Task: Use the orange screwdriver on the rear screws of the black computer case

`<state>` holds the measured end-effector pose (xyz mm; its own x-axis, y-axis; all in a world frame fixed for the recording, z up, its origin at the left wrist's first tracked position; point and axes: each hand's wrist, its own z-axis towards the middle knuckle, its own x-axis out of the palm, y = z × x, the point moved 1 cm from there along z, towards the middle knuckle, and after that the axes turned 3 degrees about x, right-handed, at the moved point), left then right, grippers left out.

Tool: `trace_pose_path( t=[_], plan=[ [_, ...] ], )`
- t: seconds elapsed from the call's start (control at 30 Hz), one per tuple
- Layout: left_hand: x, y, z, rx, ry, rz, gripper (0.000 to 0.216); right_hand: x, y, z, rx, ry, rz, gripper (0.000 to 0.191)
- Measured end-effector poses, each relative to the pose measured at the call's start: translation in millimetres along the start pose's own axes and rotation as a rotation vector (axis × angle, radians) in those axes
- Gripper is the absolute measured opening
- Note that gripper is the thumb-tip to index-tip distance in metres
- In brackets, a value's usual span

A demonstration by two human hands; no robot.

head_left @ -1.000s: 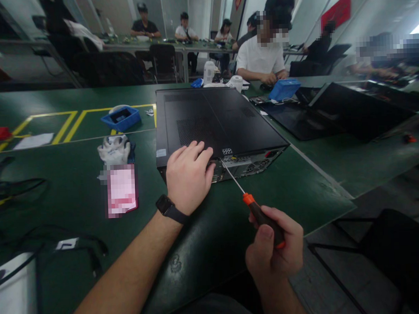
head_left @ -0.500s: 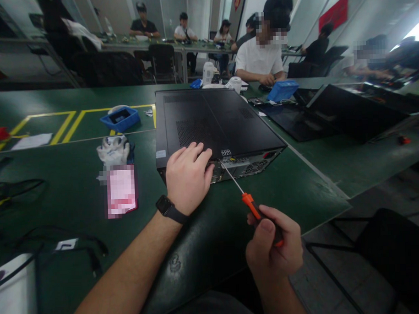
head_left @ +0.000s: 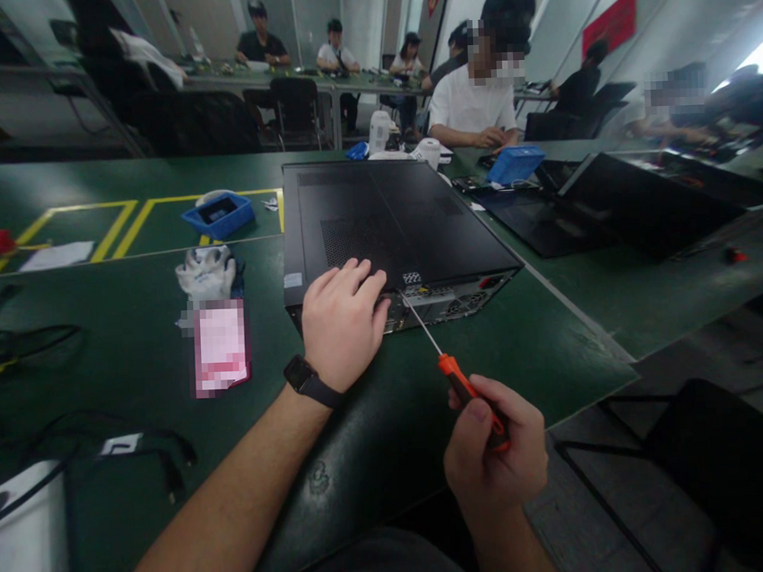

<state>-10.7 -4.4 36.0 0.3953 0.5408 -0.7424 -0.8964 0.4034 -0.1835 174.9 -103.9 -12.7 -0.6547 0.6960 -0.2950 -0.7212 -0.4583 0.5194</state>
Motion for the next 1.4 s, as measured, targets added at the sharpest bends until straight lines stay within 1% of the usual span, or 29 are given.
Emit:
trace_pose_path(
  t=[0.1,0.17,0.23,0.33,0.43,0.57,0.63,0.73,0.87,0.97,1.07,1.17,1.23,1.3,1.4],
  plan=[
    [-0.6,-0.3,0.2,0.005,-0.01,0.003,0.028,0.0,-1.8,-5.2,0.061,0.0,0.003,0.022],
    [-0.8,-0.5,0.5,0.006,-0.011,0.0,0.028,0.6,-2.3,-4.9,0.075,0.011,0.047,0.024],
    [-0.9,-0.6,0.8,0.003,-0.005,-0.006,0.028,1.6,-2.0,-1.8,0.05,0.019,0.105,0.027],
    [-0.9,-0.6,1.0,0.0,0.003,-0.006,0.029,3.0,-0.6,3.5,-0.028,0.02,0.168,0.031],
    [-1.1,-0.8,0.9,0.0,0.001,0.004,0.028,3.4,-0.4,3.7,-0.041,0.005,0.126,0.032],
    [-1.1,-0.8,0.7,-0.005,-0.002,0.001,0.028,2.1,-3.2,-3.4,0.03,-0.055,-0.013,0.022],
    [-1.0,-0.8,0.7,-0.007,-0.003,-0.008,0.028,1.8,-4.4,-5.7,0.067,-0.052,0.013,0.022],
    [-0.9,-0.7,0.8,-0.006,-0.002,-0.011,0.028,2.0,-3.4,-3.5,0.092,-0.026,0.1,0.03],
    [-0.4,-0.3,0.4,-0.003,-0.001,0.006,0.028,2.6,1.7,4.3,0.005,-0.014,0.113,0.036],
    [-0.4,-0.1,0.4,0.0,0.0,0.01,0.028,2.5,0.9,3.2,-0.025,-0.024,0.064,0.035],
    [-0.7,-0.4,0.8,0.004,0.0,0.012,0.028,2.2,-4.5,-4.8,0.041,-0.044,0.0,0.03],
    [-1.0,-0.9,1.0,0.002,-0.004,0.009,0.028,2.4,-8.0,-10.9,0.084,-0.047,0.034,0.025],
    [-1.0,-1.1,0.9,0.002,-0.008,0.003,0.028,2.8,-7.7,-10.8,0.09,-0.034,0.076,0.027],
    [-1.0,-1.1,0.8,0.002,-0.007,-0.002,0.028,3.1,-5.9,-7.7,0.076,-0.018,0.106,0.031],
    [-0.8,-0.8,0.7,-0.004,-0.001,-0.008,0.028,3.4,-2.3,-1.1,0.011,-0.004,0.131,0.033]
  ],
)
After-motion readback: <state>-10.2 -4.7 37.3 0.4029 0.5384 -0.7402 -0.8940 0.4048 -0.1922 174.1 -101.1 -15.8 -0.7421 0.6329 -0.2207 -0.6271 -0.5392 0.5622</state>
